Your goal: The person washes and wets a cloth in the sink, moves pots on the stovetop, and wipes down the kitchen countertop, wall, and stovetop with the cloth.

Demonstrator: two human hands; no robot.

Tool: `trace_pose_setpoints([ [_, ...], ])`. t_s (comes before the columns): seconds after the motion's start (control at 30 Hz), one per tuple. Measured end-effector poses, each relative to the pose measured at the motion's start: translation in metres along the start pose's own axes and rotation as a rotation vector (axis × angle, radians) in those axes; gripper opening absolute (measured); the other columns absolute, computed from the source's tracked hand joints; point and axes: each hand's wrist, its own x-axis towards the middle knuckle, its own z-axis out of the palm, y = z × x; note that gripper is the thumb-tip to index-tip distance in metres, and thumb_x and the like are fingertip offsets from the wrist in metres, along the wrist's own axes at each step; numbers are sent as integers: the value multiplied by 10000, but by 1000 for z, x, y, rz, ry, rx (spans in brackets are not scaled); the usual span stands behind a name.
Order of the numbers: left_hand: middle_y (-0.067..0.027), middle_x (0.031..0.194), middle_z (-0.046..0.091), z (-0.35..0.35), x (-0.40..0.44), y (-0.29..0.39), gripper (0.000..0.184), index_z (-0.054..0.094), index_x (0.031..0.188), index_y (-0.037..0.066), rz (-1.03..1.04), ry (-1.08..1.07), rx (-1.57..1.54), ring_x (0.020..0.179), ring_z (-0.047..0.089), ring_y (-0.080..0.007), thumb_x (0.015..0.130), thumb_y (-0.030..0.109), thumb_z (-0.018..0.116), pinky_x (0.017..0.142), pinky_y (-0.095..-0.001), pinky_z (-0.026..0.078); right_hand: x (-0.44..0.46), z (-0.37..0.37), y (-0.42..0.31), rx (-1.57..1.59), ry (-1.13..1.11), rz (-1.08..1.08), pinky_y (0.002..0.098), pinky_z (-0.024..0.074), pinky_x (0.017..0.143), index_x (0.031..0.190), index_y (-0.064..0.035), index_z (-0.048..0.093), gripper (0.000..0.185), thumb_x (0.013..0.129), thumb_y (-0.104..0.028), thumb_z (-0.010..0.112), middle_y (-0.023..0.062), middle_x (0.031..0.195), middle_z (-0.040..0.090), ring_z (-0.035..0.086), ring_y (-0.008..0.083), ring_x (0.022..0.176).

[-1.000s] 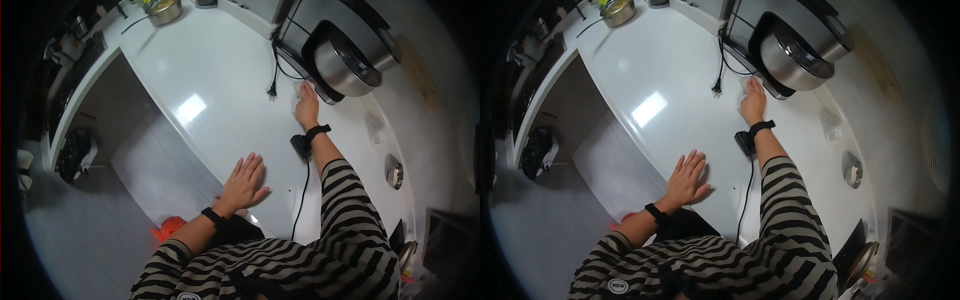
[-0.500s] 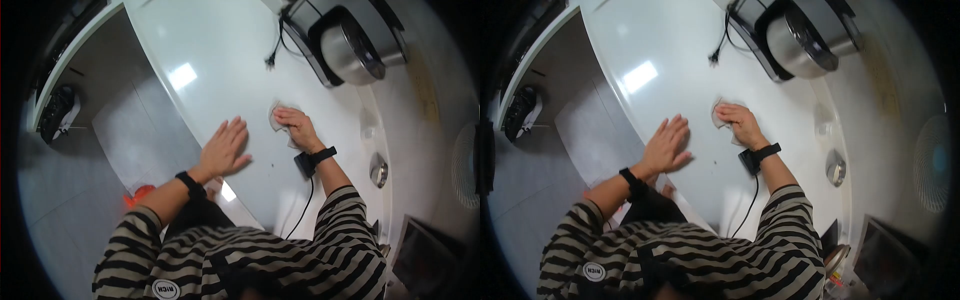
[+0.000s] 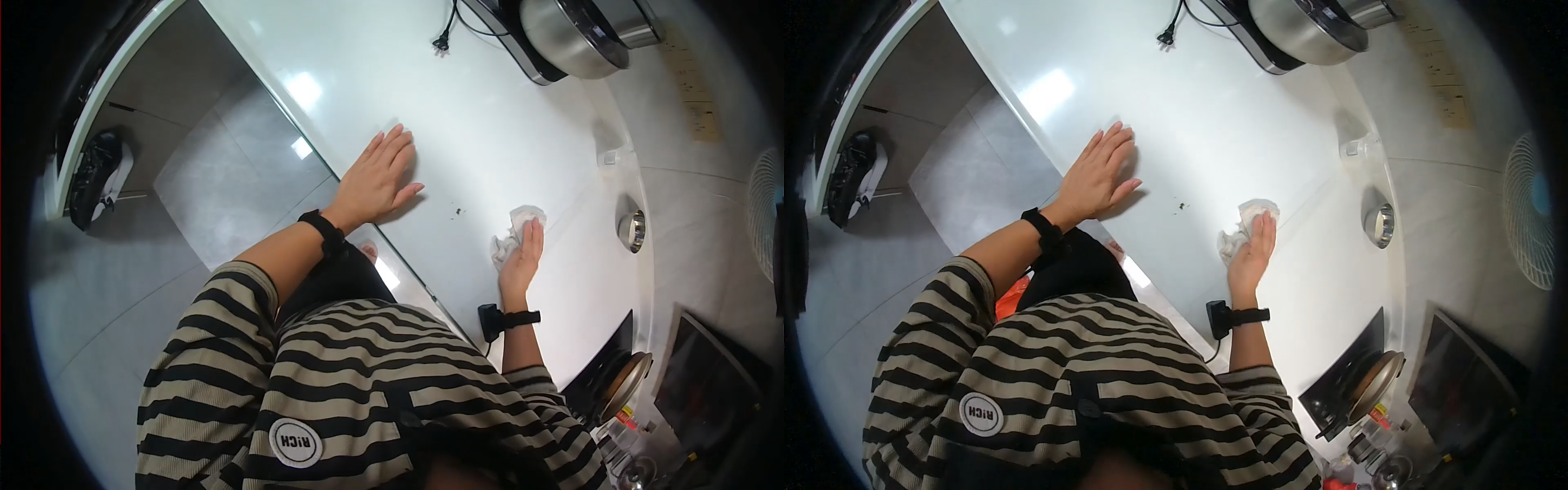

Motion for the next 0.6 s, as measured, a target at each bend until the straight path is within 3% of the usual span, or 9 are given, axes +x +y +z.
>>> trace_pose_setpoints([
  [0.07, -178, 1360, 383, 0, -1, 0, 593, 420, 1262, -29, 10, -12, -15, 1339, 280, -304, 885, 422, 493, 1113, -420, 217, -1, 13, -13, -299, -31, -75, 436, 214, 1098, 1316, 76, 385, 459, 860, 24, 395, 235, 1418, 314, 281, 363, 1322],
  [0.2, -206, 1378, 361, 5, -1, -4, 591, 384, 1287, -43, 43, 15, -125, 1340, 273, -335, 872, 358, 509, 1113, -439, 201, -14, 57, -65, -320, -21, -115, 484, 191, 1084, 1335, 96, 310, 486, 884, -48, 420, 253, 1429, 269, 246, 426, 1308],
  [0.37, -218, 1382, 341, -11, -1, -18, 590, 350, 1285, -39, 35, 126, -654, 1339, 252, -388, 828, 249, 588, 1102, -464, 211, -6, 128, -155, -286, -66, -151, 506, 190, 1075, 1352, 83, 271, 524, 875, -60, 437, 253, 1438, 241, 241, 442, 1303],
  [0.5, -231, 1391, 316, -68, -4, -75, 559, 355, 1276, -39, -34, 140, -770, 1347, 220, -411, 839, 226, 580, 1094, -457, 222, 29, 180, -211, -249, -50, -133, 492, 177, 1083, 1373, 61, 252, 563, 865, -49, 471, 243, 1448, 232, 224, 419, 1320],
  [0.6, -212, 1430, 278, -122, -14, -147, 550, 307, 1326, 11, 8, 97, -721, 1378, 146, -401, 879, 223, 548, 1108, -450, 167, 65, 228, -258, -281, -125, -97, 475, 169, 1090, 1372, 72, 251, 569, 868, -59, 481, 229, 1459, 219, 213, 390, 1334],
])
